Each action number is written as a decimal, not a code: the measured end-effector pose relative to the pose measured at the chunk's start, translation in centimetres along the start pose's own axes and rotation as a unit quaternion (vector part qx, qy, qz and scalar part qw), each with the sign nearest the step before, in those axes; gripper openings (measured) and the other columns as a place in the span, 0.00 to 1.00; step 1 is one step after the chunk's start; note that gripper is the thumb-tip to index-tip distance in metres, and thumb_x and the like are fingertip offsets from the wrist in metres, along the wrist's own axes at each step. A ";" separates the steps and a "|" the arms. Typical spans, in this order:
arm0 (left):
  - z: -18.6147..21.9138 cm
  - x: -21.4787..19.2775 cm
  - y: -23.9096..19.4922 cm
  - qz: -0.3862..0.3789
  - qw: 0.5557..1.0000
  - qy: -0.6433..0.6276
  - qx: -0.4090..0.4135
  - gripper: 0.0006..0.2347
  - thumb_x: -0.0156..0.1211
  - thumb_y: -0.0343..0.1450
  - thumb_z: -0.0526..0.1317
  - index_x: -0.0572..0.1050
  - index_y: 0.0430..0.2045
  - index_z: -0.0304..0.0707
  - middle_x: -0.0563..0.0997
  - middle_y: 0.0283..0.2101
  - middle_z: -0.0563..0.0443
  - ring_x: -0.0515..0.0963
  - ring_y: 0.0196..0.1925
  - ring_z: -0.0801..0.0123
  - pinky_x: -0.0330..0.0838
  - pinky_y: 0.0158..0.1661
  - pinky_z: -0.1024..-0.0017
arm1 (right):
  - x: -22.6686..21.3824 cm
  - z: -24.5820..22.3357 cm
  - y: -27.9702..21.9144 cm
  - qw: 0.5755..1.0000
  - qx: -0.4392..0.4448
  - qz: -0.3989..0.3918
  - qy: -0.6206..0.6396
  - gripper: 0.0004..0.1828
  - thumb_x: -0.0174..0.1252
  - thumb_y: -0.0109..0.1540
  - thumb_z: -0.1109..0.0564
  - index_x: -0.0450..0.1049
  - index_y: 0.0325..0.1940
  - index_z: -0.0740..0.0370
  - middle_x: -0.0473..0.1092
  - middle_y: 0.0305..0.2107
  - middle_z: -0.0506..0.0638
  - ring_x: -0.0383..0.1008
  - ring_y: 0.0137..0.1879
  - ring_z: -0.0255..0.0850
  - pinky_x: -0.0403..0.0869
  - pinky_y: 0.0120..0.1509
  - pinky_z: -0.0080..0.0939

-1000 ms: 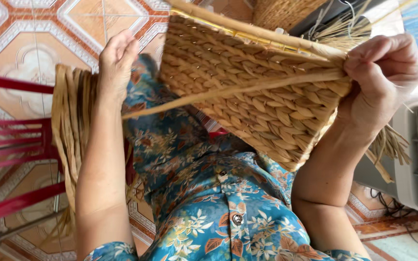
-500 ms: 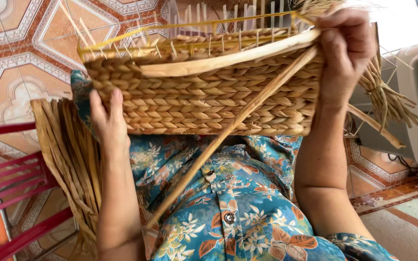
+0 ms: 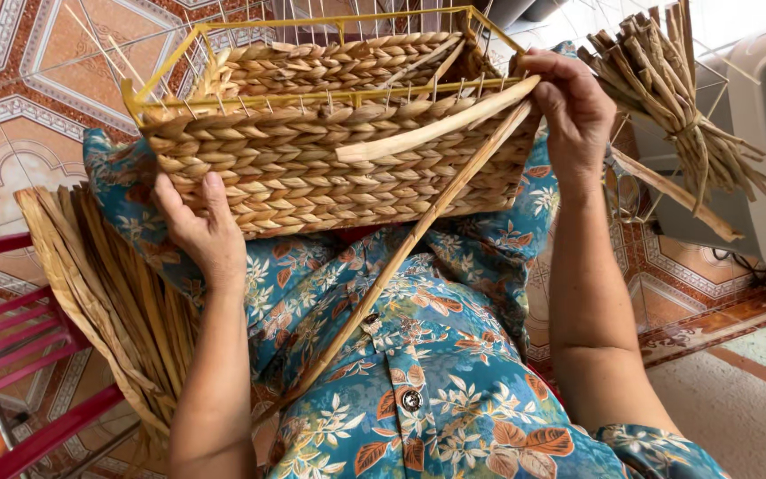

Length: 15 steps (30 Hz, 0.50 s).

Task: The person weaves a basket using dried palm leaves, interlacing strands through a metal frame. They use shears to trim excess material and a wooden stick to tighten the weave, working continuously on the basket's edge.

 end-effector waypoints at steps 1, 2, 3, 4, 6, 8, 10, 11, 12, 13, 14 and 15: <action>0.9 -0.1 0.2 -0.001 0.999 0.041 0.010 0.22 0.58 0.84 0.42 0.61 0.70 0.31 0.72 0.63 0.36 0.76 0.65 0.53 0.70 0.65 0.61 | -0.3 -0.5 0.5 1.000 -0.008 -0.030 0.006 0.09 0.56 0.71 0.67 0.76 0.55 0.66 0.75 0.53 0.50 0.76 0.60 0.37 0.78 0.66 0.36; 2.1 -0.2 0.4 0.033 0.993 0.078 0.084 0.22 0.57 0.84 0.41 0.59 0.70 0.31 0.70 0.64 0.34 0.72 0.67 0.52 0.67 0.67 0.59 | -0.5 -0.9 0.9 0.998 -0.017 -0.060 0.013 0.10 0.58 0.68 0.67 0.77 0.55 0.65 0.75 0.53 0.50 0.76 0.61 0.38 0.79 0.66 0.37; 3.4 0.0 0.7 0.063 0.979 0.114 0.158 0.22 0.57 0.84 0.40 0.58 0.71 0.31 0.68 0.65 0.32 0.68 0.69 0.52 0.64 0.69 0.57 | -0.6 -1.3 1.1 0.996 -0.048 -0.056 -0.059 0.10 0.61 0.67 0.69 0.77 0.53 0.67 0.74 0.51 0.52 0.75 0.59 0.40 0.78 0.64 0.38; 4.8 0.5 0.8 0.089 0.957 0.148 0.232 0.22 0.56 0.84 0.39 0.56 0.71 0.31 0.65 0.66 0.30 0.64 0.71 0.51 0.61 0.71 0.55 | -0.7 -1.6 1.4 0.987 -0.080 -0.053 -0.130 0.10 0.63 0.66 0.71 0.78 0.51 0.68 0.72 0.50 0.55 0.74 0.58 0.42 0.78 0.63 0.40; 7.3 2.7 2.3 0.026 0.963 0.063 0.261 0.14 0.57 0.82 0.36 0.68 0.62 0.34 0.76 0.59 0.37 0.72 0.63 0.57 0.69 0.63 0.59 | -0.8 -1.6 2.8 0.969 -0.118 -0.054 -0.210 0.11 0.67 0.65 0.74 0.79 0.50 0.69 0.70 0.48 0.56 0.74 0.55 0.42 0.78 0.59 0.38; 9.7 4.9 3.6 -0.072 0.963 -0.050 0.254 0.07 0.57 0.82 0.34 0.76 0.53 0.36 0.82 0.51 0.43 0.80 0.51 0.65 0.79 0.51 0.68 | -0.2 -1.3 4.1 0.965 -0.118 -0.070 -0.225 0.12 0.69 0.65 0.74 0.79 0.51 0.67 0.69 0.47 0.53 0.74 0.53 0.39 0.80 0.55 0.33; 12.1 8.5 4.4 -0.178 0.944 -0.117 0.252 0.05 0.58 0.81 0.33 0.80 0.45 0.34 0.83 0.42 0.46 0.81 0.35 0.73 0.78 0.32 0.79 | 0.0 -0.4 4.7 0.953 -0.119 -0.079 -0.268 0.10 0.70 0.68 0.73 0.80 0.51 0.67 0.70 0.43 0.50 0.73 0.47 0.36 0.77 0.48 0.32; 13.3 10.2 4.7 -0.218 0.930 -0.114 0.271 0.05 0.59 0.80 0.33 0.81 0.43 0.33 0.84 0.36 0.47 0.78 0.26 0.75 0.71 0.22 0.83 | 0.0 -0.1 4.9 0.946 -0.118 -0.083 -0.291 0.09 0.70 0.69 0.73 0.80 0.51 0.67 0.70 0.41 0.48 0.73 0.44 0.35 0.76 0.45 0.31; 14.4 12.0 5.0 -0.245 0.916 -0.107 0.298 0.04 0.60 0.79 0.34 0.82 0.40 0.35 0.83 0.31 0.50 0.78 0.25 0.76 0.70 0.20 0.81 | 0.0 0.2 5.1 0.959 -0.109 -0.086 -0.246 0.08 0.67 0.70 0.73 0.78 0.51 0.67 0.69 0.41 0.48 0.73 0.45 0.34 0.76 0.47 0.31; 15.5 13.7 5.1 -0.271 0.901 -0.098 0.325 0.04 0.62 0.78 0.35 0.84 0.38 0.37 0.83 0.26 0.52 0.79 0.23 0.76 0.69 0.18 0.79 | -0.1 0.4 5.1 0.971 -0.099 -0.089 -0.200 0.07 0.64 0.71 0.74 0.76 0.51 0.68 0.68 0.41 0.48 0.73 0.45 0.33 0.77 0.48 0.30; 16.3 15.5 5.3 -0.280 0.898 -0.102 0.325 0.04 0.62 0.77 0.36 0.84 0.37 0.37 0.84 0.27 0.52 0.80 0.23 0.76 0.71 0.19 0.78 | -0.1 0.6 5.0 0.980 -0.089 -0.091 -0.154 0.07 0.61 0.73 0.74 0.74 0.50 0.69 0.67 0.41 0.49 0.73 0.46 0.32 0.77 0.50 0.30; 16.9 17.2 5.5 -0.289 0.895 -0.106 0.324 0.05 0.62 0.76 0.37 0.84 0.37 0.38 0.86 0.29 0.52 0.81 0.22 0.76 0.73 0.20 0.78 | -0.2 0.8 4.9 0.985 -0.059 -0.093 -0.129 0.06 0.60 0.74 0.73 0.73 0.52 0.68 0.67 0.39 0.47 0.71 0.43 0.30 0.75 0.47 0.29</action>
Point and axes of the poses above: each hand's wrist, its own y-axis towards the middle knuckle, its own x-axis out of the palm, z = x × y, the point moved 2 cm from there along y, towards the middle knuckle
